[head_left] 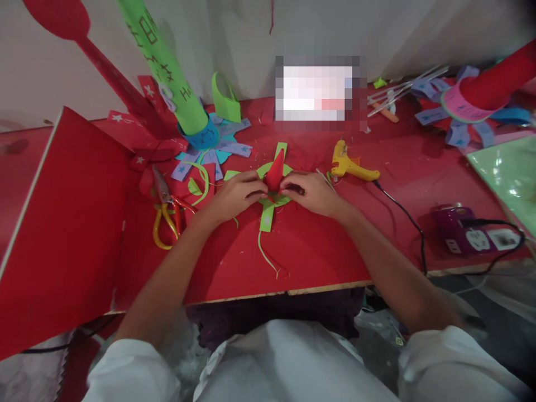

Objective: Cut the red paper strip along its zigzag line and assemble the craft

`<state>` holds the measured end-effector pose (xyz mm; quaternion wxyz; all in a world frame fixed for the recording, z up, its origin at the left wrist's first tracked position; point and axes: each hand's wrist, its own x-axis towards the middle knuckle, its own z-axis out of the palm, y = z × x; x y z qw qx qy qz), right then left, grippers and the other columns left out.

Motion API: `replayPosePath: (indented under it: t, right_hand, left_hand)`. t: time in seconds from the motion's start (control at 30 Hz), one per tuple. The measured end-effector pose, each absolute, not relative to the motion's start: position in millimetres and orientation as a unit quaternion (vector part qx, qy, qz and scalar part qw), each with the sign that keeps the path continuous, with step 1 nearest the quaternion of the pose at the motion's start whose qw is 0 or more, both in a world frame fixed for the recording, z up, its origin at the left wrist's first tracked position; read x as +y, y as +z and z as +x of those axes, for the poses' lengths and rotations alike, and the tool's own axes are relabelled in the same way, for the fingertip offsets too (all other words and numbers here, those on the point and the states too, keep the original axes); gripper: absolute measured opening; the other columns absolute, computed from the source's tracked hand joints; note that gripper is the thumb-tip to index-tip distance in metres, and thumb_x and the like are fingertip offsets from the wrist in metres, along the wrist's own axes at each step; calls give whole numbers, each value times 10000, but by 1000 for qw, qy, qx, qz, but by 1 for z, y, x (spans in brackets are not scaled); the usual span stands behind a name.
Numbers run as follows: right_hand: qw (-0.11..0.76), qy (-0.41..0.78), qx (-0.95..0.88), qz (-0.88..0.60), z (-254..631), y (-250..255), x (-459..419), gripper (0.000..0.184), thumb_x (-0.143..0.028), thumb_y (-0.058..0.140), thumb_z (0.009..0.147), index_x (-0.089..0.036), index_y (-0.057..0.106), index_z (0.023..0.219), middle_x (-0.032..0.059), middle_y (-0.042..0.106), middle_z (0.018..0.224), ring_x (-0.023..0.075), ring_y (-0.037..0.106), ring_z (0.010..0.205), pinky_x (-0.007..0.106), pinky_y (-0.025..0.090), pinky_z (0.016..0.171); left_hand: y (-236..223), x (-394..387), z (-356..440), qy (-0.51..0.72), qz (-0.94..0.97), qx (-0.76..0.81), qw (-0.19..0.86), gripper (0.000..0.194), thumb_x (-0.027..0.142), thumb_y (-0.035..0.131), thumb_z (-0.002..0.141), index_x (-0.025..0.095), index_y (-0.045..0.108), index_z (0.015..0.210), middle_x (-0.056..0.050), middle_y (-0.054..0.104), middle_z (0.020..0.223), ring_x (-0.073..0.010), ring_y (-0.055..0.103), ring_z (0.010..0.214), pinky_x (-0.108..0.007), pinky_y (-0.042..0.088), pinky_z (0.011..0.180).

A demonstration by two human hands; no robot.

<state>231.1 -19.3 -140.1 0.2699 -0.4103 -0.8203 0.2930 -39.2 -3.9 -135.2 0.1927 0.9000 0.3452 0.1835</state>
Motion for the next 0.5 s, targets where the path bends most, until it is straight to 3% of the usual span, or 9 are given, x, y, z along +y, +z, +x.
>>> replayPosePath:
  t: [0.33, 0.5]
  right_hand:
    - [262, 256, -809, -459, 229, -139, -21, 171, -276, 586, 1026, -195, 732, 1065, 93, 804, 1007, 230, 680, 832, 342, 439, 766]
    - [248, 257, -808, -468, 230, -141, -21, 183, -306, 576, 1035, -202, 721, 1077, 78, 791, 966, 229, 671, 805, 350, 426, 752]
  left_hand:
    - [-140, -3, -28, 281, 844, 390, 236, 107, 222, 664, 1031, 194, 718, 943, -50, 672, 934, -193, 652, 859, -334, 504, 802]
    - [-135, -3, -26, 264, 829, 417, 264, 92, 202, 711, 995, 194, 732, 907, -40, 707, 897, -189, 650, 827, -327, 487, 781]
